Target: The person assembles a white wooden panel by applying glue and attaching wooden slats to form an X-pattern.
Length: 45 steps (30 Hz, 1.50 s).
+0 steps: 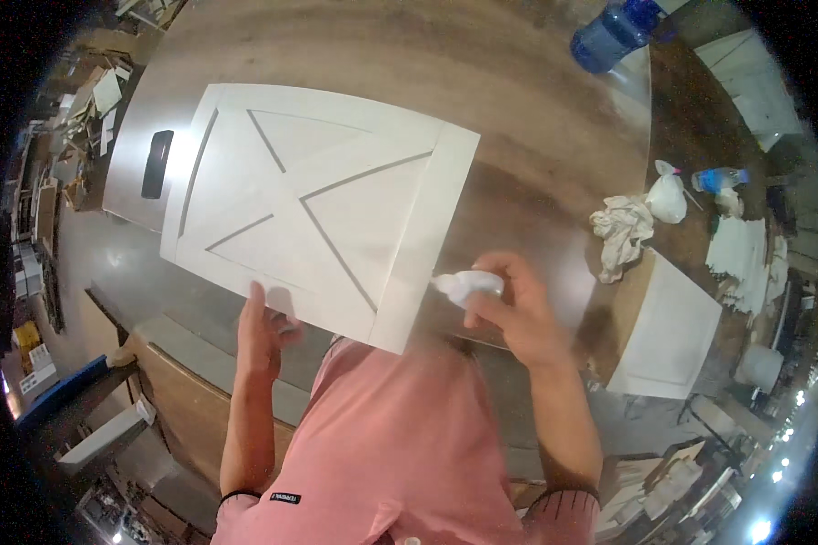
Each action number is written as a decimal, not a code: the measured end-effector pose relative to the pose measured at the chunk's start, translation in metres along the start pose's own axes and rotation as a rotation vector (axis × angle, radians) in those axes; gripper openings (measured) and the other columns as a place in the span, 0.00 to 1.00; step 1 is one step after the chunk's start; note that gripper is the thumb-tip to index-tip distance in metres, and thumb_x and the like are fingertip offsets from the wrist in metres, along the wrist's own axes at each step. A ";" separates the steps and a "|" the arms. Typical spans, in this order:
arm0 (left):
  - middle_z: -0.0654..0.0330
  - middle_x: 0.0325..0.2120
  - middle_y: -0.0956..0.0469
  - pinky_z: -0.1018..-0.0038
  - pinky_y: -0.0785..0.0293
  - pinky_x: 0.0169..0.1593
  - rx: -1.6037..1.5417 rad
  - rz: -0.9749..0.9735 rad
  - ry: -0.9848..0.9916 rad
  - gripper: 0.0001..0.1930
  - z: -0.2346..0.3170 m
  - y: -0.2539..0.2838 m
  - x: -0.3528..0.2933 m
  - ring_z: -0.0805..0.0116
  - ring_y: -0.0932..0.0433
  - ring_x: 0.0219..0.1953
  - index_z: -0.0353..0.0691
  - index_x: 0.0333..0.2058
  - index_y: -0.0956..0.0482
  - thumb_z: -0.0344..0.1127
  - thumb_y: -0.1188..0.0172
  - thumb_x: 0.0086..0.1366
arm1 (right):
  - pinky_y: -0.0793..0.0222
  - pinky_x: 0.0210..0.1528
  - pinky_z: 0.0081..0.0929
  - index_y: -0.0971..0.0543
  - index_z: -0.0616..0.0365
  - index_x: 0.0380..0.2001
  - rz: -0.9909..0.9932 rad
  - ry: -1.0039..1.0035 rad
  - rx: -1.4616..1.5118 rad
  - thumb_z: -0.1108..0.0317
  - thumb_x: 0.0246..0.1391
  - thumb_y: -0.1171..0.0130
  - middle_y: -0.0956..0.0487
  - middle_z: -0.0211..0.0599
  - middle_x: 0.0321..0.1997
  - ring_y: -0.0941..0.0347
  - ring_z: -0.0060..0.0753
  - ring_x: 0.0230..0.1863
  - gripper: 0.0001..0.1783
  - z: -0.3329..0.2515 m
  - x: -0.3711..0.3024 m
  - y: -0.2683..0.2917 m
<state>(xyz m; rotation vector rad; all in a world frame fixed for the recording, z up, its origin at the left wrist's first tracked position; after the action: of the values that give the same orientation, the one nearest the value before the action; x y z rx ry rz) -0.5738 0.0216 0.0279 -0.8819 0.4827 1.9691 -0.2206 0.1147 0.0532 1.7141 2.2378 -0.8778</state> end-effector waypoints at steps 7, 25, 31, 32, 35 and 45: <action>0.56 0.37 0.18 0.68 0.18 0.33 0.026 0.036 -0.067 0.26 -0.003 0.003 0.005 0.67 0.18 0.28 0.35 0.50 0.27 0.57 0.43 0.77 | 0.27 0.36 0.23 0.23 0.58 0.55 -0.042 -0.114 -0.088 0.73 0.66 0.35 0.21 0.31 0.41 0.24 0.22 0.34 0.16 0.004 0.012 -0.022; 0.57 0.36 0.13 0.67 0.20 0.49 0.599 -0.602 -0.279 0.13 0.071 0.051 -0.034 0.67 0.16 0.41 0.33 0.43 0.15 0.39 0.38 0.75 | 0.27 0.35 0.22 0.22 0.55 0.52 0.069 -0.082 0.178 0.70 0.65 0.33 0.20 0.27 0.45 0.24 0.22 0.34 0.15 0.020 -0.010 -0.013; 0.55 0.56 0.20 0.58 0.28 0.63 1.188 -0.224 -1.292 0.22 0.177 -0.043 0.085 0.51 0.24 0.60 0.41 0.56 0.19 0.41 0.30 0.67 | 0.27 0.34 0.25 0.24 0.56 0.59 0.125 -0.046 0.193 0.69 0.70 0.40 0.19 0.32 0.40 0.24 0.23 0.31 0.17 0.017 -0.017 -0.014; 0.56 0.59 0.22 0.57 0.28 0.64 1.253 -0.215 -1.360 0.23 0.183 -0.050 0.107 0.50 0.26 0.62 0.43 0.58 0.20 0.41 0.30 0.66 | 0.27 0.34 0.23 0.23 0.57 0.60 0.138 -0.021 0.199 0.68 0.70 0.39 0.19 0.32 0.41 0.24 0.23 0.31 0.18 0.018 -0.019 -0.016; 0.57 0.57 0.21 0.58 0.27 0.64 1.471 -0.268 -1.294 0.24 0.190 -0.079 0.125 0.52 0.25 0.61 0.44 0.58 0.19 0.42 0.29 0.65 | 0.27 0.33 0.21 0.23 0.58 0.61 0.202 0.021 0.225 0.68 0.69 0.38 0.19 0.32 0.42 0.24 0.23 0.31 0.20 0.023 -0.025 -0.020; 0.53 0.52 0.22 0.57 0.23 0.54 1.410 -0.468 -1.152 0.21 0.204 -0.100 0.113 0.47 0.21 0.51 0.37 0.52 0.21 0.39 0.27 0.64 | 0.23 0.37 0.19 0.23 0.56 0.64 0.370 0.016 0.077 0.64 0.67 0.34 0.17 0.30 0.47 0.20 0.21 0.38 0.24 0.024 -0.034 -0.045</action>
<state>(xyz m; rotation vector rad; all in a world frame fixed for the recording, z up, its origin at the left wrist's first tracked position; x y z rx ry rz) -0.6069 0.2672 0.0812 0.9139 0.6668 0.9608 -0.2564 0.0665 0.0654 2.0828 1.8255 -0.8700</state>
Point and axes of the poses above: each hand's wrist, its own x-axis towards the middle knuckle, its own y-axis out of the back of the hand, z = x × y, the point moved 1 cm from there along x, towards the middle knuckle
